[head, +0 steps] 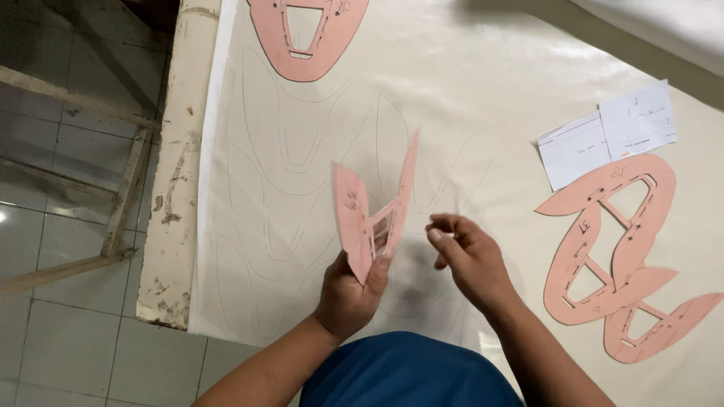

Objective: The person aligns pink paper shoe pattern pieces on a white paper sheet on the work table, holds each piece steady, and traces around its edges with a pencil. They reposition and smooth the pattern pieces one at a time and mark reference points on the paper.

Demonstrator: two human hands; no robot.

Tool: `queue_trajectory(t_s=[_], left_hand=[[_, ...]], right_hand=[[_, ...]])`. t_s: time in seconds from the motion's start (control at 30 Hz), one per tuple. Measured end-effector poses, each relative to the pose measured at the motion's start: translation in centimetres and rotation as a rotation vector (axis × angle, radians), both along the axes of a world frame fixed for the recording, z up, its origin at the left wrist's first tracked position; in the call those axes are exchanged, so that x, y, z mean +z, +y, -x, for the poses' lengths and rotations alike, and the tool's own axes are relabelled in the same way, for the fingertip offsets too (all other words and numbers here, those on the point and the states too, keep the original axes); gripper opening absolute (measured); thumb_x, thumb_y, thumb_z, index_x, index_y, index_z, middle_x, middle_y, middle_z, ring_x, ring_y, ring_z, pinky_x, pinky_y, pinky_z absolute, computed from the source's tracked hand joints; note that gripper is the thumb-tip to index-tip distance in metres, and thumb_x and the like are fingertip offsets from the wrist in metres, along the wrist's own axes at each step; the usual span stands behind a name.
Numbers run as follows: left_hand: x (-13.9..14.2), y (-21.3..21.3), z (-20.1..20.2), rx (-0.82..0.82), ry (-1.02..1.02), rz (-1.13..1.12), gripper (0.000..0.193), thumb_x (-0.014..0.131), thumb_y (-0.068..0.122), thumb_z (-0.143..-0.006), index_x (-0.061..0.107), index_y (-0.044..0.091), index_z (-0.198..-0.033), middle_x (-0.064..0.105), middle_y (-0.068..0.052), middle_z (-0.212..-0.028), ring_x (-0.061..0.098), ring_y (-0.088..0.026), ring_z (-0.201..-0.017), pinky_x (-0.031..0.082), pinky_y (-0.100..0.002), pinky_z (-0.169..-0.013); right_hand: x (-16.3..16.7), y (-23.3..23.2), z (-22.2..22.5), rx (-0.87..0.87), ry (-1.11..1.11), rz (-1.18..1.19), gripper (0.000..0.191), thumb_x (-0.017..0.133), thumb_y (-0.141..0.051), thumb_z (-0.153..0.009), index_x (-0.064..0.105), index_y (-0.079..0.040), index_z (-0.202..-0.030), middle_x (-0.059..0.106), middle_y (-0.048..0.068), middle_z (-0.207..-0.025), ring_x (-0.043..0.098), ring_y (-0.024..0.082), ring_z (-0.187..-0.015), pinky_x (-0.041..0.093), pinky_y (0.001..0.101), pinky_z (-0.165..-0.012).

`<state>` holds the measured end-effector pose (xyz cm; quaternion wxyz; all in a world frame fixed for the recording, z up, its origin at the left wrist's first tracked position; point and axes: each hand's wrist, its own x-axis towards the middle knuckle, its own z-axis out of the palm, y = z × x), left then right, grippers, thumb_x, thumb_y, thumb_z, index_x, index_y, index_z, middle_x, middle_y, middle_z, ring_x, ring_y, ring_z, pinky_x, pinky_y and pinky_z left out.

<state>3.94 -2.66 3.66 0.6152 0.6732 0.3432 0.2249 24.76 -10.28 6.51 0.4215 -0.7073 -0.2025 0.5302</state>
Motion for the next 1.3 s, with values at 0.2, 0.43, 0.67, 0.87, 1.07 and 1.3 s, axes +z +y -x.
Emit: queue_trajectory(t_s=[0.2,0.43,0.67,0.87,1.07,1.3], left_hand=[[-1.0,4.3,-5.0,0.057,-0.077,0.258,0.055,0.071,0.022,-0.1,0.046,-0.004,-0.142,0.065,-0.02,-0.137,0.068,-0.021,-0.116,0.058,-0.036,-0.098],[-2.9,14.7,-11.4,0.03,0.38,-0.64,0.069,0.076,0.029,-0.094,0.043,0.013,-0.152,0.045,-0.01,-0.155,0.043,-0.028,-0.145,0.034,-0.051,-0.116],[-2.5,21.5,-14.5,-0.272,0.525,-0.799,0.073,0.067,0.05,-0.091,0.041,0.022,-0.154,0.028,-0.001,-0.165,0.017,-0.024,-0.154,0.006,-0.058,-0.122],[-2.7,21.3,-13.8,-0.232,0.495,-0.801,0.069,0.067,0.05,-0.093,0.046,0.024,-0.154,0.028,-0.002,-0.166,0.018,-0.022,-0.156,0.005,-0.056,-0.125],[-3.5,21.8,-13.9,-0.241,0.456,-0.816,0.07,0.069,0.045,-0.094,0.046,0.018,-0.155,0.033,0.001,-0.166,0.021,-0.021,-0.156,0.006,-0.055,-0.125],[-3.2,21.8,-14.0,-0.23,0.475,-0.805,0.071,0.072,0.048,-0.092,0.048,0.02,-0.153,0.036,0.004,-0.164,0.022,-0.019,-0.155,0.007,-0.054,-0.125]], right_hand=[[-1.6,4.7,-4.8,-0.193,0.017,-0.037,0.028,0.066,-0.021,-0.098,0.062,0.002,-0.112,0.065,0.004,-0.08,0.057,0.011,-0.064,0.041,0.0248,-0.052],[-1.1,11.9,-12.6,-0.301,-0.415,0.1,0.02,0.066,-0.014,-0.097,0.061,0.001,-0.109,0.07,0.008,-0.085,0.066,0.014,-0.06,0.052,0.029,-0.048],[-0.4,14.2,-14.5,-0.066,-0.733,0.308,0.056,0.08,-0.02,-0.087,0.048,0.004,-0.127,0.073,0.015,-0.093,0.072,0.026,-0.077,0.058,0.0367,-0.066],[-1.7,13.4,-17.3,-0.047,-0.861,0.139,0.056,0.074,-0.023,-0.094,0.056,-0.009,-0.146,0.068,0.01,-0.117,0.067,0.023,-0.102,0.053,0.0384,-0.093],[-2.4,13.0,-18.2,0.027,-0.883,0.191,0.059,0.074,-0.022,-0.095,0.055,-0.017,-0.151,0.067,0.007,-0.109,0.065,0.02,-0.097,0.051,0.0372,-0.091],[-2.5,13.2,-18.6,0.025,-0.869,0.203,0.06,0.075,-0.023,-0.095,0.055,-0.018,-0.152,0.067,0.003,-0.097,0.062,0.016,-0.087,0.052,0.0349,-0.085]])
